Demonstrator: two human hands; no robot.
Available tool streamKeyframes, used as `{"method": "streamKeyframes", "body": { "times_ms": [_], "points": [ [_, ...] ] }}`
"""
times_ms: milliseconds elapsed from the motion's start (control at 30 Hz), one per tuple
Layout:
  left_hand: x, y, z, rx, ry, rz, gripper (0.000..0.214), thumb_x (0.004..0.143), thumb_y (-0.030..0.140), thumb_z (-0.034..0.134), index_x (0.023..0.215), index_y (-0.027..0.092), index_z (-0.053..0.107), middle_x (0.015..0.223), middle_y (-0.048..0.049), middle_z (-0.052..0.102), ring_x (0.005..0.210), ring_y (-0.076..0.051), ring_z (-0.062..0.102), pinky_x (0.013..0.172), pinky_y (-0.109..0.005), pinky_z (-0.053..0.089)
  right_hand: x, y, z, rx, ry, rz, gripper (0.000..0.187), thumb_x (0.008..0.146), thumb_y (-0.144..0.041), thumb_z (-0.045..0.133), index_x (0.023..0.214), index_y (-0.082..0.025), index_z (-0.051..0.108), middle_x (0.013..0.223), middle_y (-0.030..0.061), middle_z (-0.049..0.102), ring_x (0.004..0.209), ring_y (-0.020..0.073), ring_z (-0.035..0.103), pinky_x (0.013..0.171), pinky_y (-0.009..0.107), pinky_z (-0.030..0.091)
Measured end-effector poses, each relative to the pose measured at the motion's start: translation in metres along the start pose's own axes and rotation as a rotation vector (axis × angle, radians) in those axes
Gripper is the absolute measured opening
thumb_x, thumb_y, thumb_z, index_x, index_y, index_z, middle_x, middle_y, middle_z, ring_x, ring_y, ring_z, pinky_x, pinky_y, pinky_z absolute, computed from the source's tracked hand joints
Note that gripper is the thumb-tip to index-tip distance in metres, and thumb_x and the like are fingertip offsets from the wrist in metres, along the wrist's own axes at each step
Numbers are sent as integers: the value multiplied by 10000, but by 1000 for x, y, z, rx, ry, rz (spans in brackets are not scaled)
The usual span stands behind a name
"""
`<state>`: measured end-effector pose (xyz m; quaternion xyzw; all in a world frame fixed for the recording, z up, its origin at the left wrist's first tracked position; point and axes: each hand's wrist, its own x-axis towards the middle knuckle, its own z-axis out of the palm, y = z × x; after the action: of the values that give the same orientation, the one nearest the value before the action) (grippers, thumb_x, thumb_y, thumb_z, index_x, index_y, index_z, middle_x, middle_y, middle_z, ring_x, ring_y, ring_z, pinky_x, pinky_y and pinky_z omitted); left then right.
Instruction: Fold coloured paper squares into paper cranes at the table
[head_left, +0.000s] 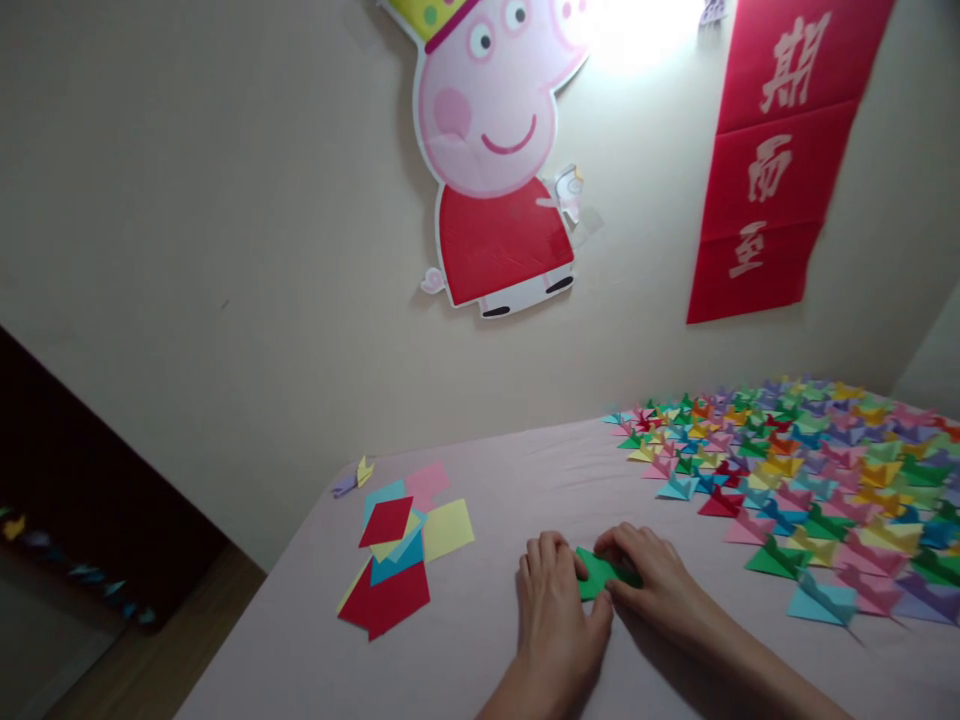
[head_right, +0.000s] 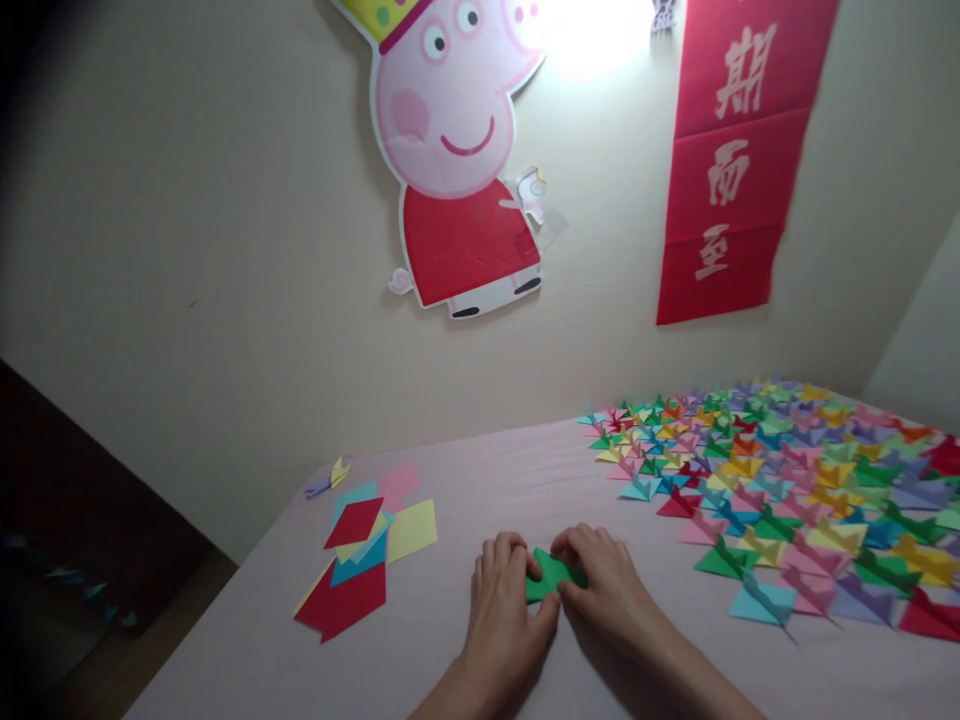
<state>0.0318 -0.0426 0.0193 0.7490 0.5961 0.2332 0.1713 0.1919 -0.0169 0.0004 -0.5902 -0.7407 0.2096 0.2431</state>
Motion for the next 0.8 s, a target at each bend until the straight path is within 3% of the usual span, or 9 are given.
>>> {"method": "streamKeyframes", "body": {
  "times_ms": [200,367,667,800],
  "points": [
    [7,-1,6,37,6,-58,199,720,139,506,908,205,518,1077,-42,524,1039,-224,450,932,-380,352,2,1,-2,-8,-9,2,274,671,-136,534,904,-243,628,900,22,669,895,228,563,794,339,357],
    [10,-9,2,3,-99,-73,290,638,89,483,894,216,534,1114,-36,530,1076,-220,458,944,-366,353,2,0,-2,-7,-10,2,273,652,-123,536,886,-235,621,901,22,670,891,231,559,785,343,356],
    [9,-24,-10,-115,-108,-19,533,487,-54,384,901,237,552,1141,-19,566,1105,-189,513,965,-349,433,1,4,-6,40,-48,3,314,648,-144,520,930,-238,623,936,32,672,924,243,559,820,366,361],
    [4,-36,-9,-201,-78,48,680,452,-61,346,1023,241,556,1180,-22,579,1154,-159,516,1045,-341,423,0,5,-11,115,-97,-15,378,652,-143,504,997,-240,627,1016,39,670,989,248,555,871,382,364]
  ]
}}
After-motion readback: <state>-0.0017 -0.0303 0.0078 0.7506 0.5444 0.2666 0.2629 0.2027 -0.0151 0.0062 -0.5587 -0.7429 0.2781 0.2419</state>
